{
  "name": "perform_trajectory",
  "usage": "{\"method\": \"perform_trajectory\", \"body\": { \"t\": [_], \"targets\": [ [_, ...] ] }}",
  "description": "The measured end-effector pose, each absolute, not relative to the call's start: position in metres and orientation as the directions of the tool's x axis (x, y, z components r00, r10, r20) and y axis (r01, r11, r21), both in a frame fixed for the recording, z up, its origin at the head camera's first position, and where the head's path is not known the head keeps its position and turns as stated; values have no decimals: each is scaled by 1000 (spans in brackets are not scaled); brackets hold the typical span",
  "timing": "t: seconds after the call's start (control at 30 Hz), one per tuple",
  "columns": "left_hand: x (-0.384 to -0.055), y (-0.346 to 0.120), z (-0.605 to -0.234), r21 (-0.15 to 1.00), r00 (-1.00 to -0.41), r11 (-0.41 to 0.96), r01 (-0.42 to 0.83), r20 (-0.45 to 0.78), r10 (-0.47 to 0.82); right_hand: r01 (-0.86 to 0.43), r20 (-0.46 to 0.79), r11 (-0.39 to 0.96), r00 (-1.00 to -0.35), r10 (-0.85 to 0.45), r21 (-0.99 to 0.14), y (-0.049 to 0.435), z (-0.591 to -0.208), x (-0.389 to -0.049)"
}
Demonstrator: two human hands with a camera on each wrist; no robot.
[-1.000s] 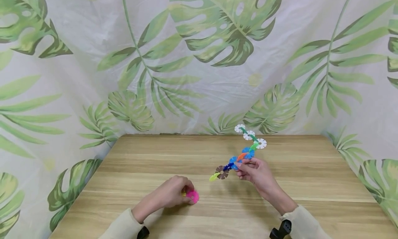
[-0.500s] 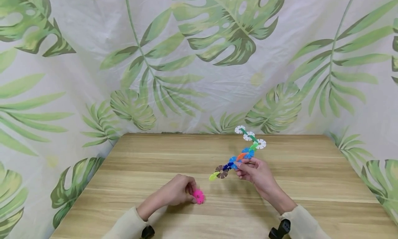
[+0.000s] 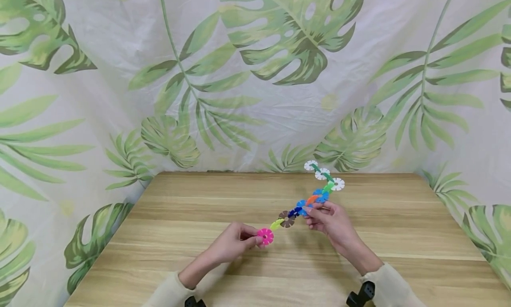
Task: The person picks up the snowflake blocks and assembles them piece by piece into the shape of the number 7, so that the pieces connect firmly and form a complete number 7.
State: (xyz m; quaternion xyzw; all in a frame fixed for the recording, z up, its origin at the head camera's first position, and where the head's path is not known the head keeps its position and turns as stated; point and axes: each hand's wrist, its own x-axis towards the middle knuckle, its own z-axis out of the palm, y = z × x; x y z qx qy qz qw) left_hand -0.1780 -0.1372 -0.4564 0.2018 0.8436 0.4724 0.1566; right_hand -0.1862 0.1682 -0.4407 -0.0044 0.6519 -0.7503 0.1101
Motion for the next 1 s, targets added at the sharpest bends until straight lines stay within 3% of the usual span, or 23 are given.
{"method": "perform_trajectory", "body": {
  "t": [0.47, 1.0],
  "targets": [
    [-179, -133, -452, 962, -864, 244, -126, -227, 450, 159, -136, -139, -977, -163, -977, 171, -438, -187],
    [-178, -132, -453, 965, -849, 157, -209, -258, 461, 148, -121, -154, -978, -170, -977, 174, -438, -187]
  ]
}}
